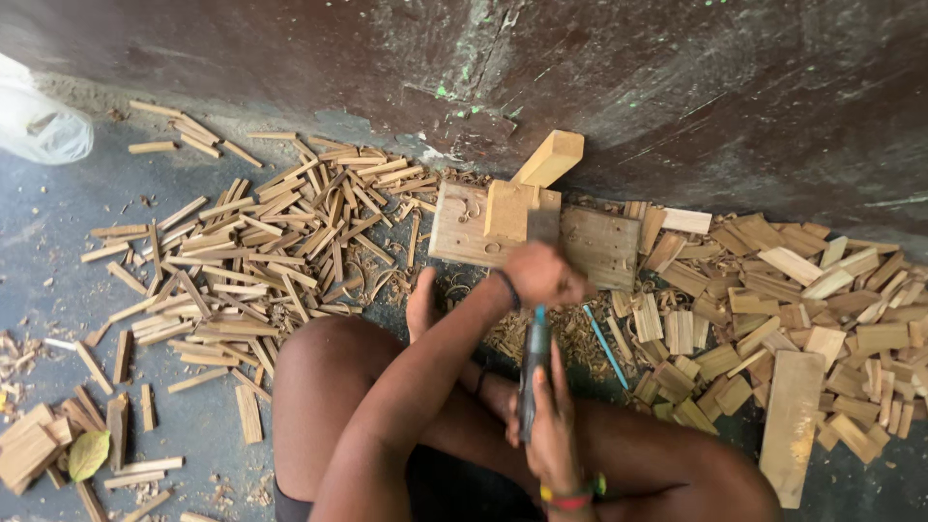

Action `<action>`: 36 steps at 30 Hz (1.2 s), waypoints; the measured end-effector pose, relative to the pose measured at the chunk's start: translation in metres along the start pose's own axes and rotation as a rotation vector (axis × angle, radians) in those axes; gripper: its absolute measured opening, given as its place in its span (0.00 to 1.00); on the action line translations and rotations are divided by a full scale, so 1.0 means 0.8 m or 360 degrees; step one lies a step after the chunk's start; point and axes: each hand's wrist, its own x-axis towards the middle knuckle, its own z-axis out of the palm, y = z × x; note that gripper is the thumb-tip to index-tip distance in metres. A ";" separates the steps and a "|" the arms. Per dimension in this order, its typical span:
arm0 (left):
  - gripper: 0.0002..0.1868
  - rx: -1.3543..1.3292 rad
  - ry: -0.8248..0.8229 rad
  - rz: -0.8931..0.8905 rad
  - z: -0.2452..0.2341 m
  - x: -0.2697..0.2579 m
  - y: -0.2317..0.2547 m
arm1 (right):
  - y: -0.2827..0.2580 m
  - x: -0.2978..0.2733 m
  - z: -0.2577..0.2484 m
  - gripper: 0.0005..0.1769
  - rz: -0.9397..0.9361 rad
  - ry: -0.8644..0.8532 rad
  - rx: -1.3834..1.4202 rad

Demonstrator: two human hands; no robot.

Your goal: The person sits on the floor and uses a chisel and mallet to carve a small wooden block secured in a jig. They repeatedly strike the chisel to remove wood shavings, occasionally pausing to reposition the wood or clear debris.

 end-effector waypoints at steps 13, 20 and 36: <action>0.17 0.0112 0.0339 0.0172 -0.003 0.022 -0.017 | -0.021 0.020 0.005 0.36 -0.0105 -0.0039 0.0138; 0.20 0.0068 0.0510 0.0519 -0.017 0.015 0.075 | -0.018 -0.022 -0.023 0.37 -0.0134 -0.0091 0.0481; 0.16 0.0142 -0.0109 0.0059 -0.009 -0.016 0.048 | -0.001 -0.017 -0.035 0.37 0.0070 -0.0068 0.0077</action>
